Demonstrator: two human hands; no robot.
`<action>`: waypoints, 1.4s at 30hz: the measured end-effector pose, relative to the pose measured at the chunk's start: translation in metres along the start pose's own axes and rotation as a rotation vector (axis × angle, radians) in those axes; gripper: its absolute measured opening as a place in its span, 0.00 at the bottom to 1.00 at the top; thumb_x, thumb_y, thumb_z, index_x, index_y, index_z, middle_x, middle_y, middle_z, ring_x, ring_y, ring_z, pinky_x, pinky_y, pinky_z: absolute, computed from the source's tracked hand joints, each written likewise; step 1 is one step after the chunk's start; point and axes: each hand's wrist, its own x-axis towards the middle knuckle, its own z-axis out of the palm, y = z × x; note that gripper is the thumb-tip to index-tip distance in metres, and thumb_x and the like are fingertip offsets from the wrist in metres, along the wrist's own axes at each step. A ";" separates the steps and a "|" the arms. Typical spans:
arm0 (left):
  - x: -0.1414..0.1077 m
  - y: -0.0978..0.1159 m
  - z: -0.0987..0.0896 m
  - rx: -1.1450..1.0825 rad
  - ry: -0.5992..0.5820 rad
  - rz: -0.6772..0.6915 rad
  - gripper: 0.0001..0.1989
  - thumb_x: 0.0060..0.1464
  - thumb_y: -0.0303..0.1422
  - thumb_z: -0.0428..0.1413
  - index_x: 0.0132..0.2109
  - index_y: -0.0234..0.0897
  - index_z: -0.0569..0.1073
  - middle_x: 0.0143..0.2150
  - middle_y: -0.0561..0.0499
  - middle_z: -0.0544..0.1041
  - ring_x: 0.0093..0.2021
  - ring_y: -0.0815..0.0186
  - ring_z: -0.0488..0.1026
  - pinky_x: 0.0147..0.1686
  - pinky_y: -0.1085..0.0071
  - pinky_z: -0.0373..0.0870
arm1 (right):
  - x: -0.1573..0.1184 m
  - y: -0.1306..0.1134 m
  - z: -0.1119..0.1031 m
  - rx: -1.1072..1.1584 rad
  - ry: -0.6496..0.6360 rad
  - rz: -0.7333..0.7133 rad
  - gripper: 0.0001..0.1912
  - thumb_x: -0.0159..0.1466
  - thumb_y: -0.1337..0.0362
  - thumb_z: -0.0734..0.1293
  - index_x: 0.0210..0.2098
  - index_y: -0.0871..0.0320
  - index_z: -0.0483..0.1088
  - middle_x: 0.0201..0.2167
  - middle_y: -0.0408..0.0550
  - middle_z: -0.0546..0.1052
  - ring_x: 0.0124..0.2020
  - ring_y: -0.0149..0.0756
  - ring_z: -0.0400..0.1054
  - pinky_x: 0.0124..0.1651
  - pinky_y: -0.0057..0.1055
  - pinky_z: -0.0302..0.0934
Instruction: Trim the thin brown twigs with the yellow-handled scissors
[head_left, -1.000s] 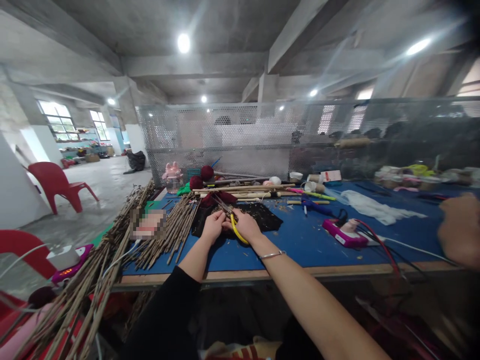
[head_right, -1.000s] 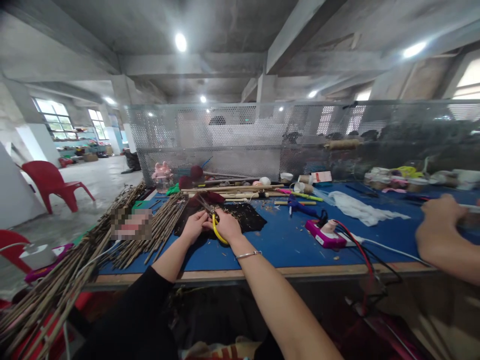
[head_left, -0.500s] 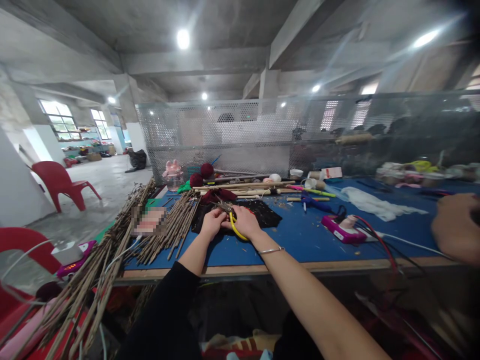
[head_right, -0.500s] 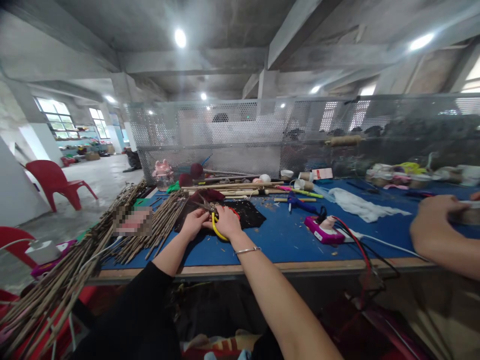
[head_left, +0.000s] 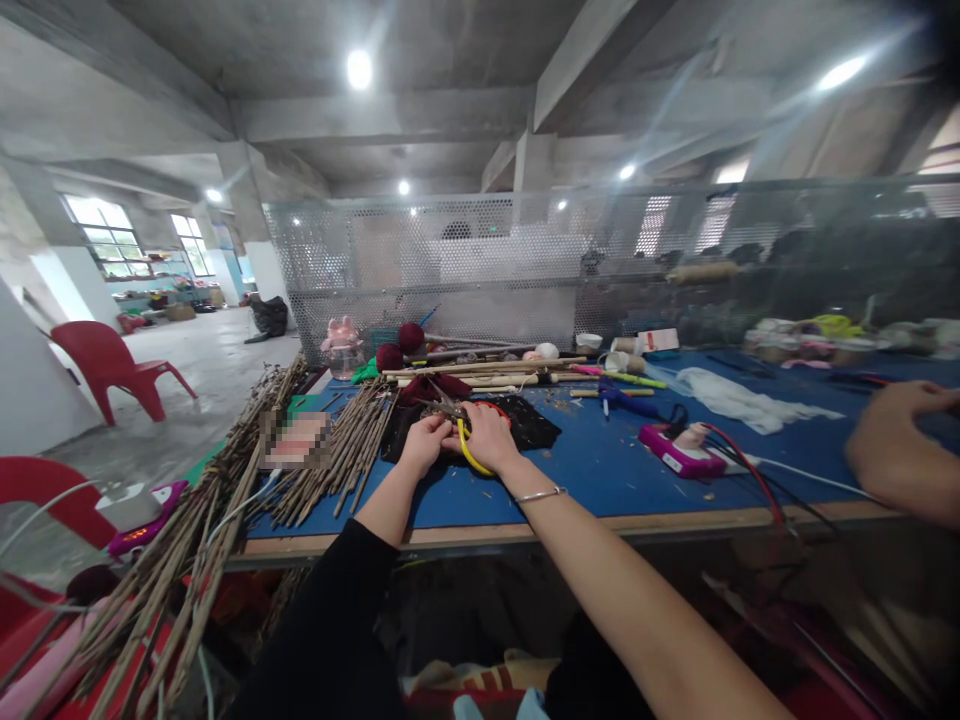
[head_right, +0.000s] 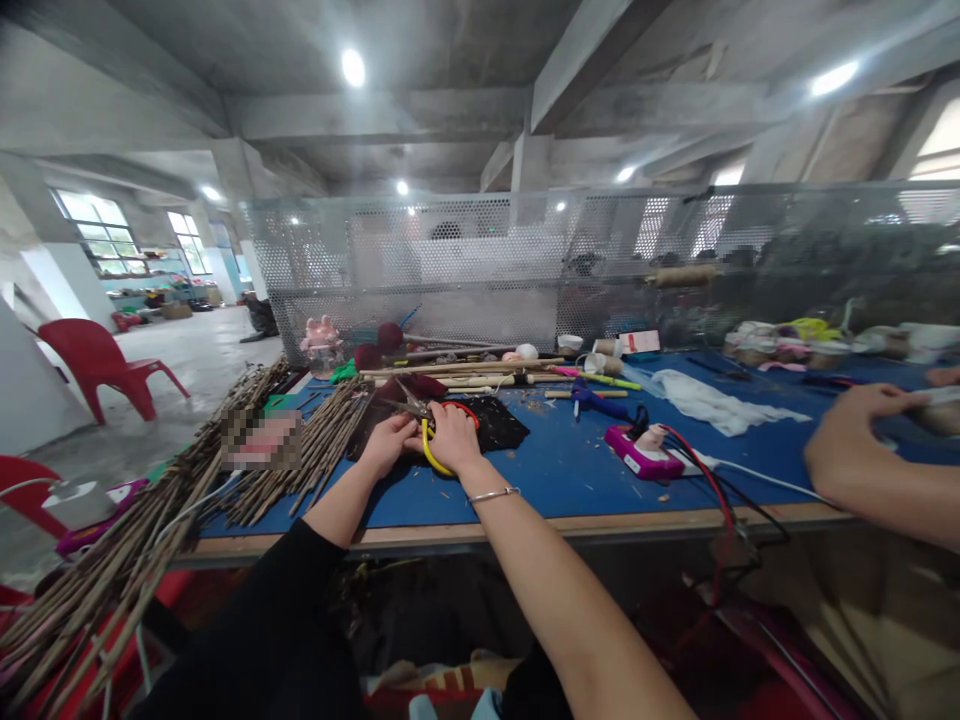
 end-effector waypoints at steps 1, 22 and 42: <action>0.000 0.000 0.000 0.000 -0.003 -0.003 0.10 0.42 0.34 0.60 0.33 0.31 0.74 0.26 0.51 0.77 0.23 0.72 0.70 0.25 0.76 0.67 | 0.000 0.000 0.000 0.000 0.002 -0.004 0.37 0.53 0.40 0.62 0.54 0.57 0.57 0.45 0.57 0.67 0.48 0.47 0.60 0.46 0.39 0.53; 0.003 -0.001 -0.003 0.043 0.111 -0.036 0.19 0.42 0.32 0.61 0.44 0.30 0.75 0.29 0.48 0.77 0.20 0.76 0.66 0.19 0.80 0.61 | -0.002 -0.001 -0.004 0.054 -0.132 0.071 0.31 0.56 0.37 0.57 0.47 0.53 0.64 0.34 0.53 0.77 0.36 0.44 0.71 0.34 0.29 0.56; 0.000 0.005 -0.001 0.130 0.175 -0.007 0.20 0.40 0.34 0.62 0.43 0.31 0.76 0.28 0.50 0.77 0.21 0.74 0.66 0.19 0.80 0.60 | -0.003 0.001 -0.003 0.083 -0.061 0.007 0.29 0.57 0.41 0.58 0.50 0.53 0.60 0.43 0.51 0.72 0.46 0.42 0.66 0.43 0.31 0.57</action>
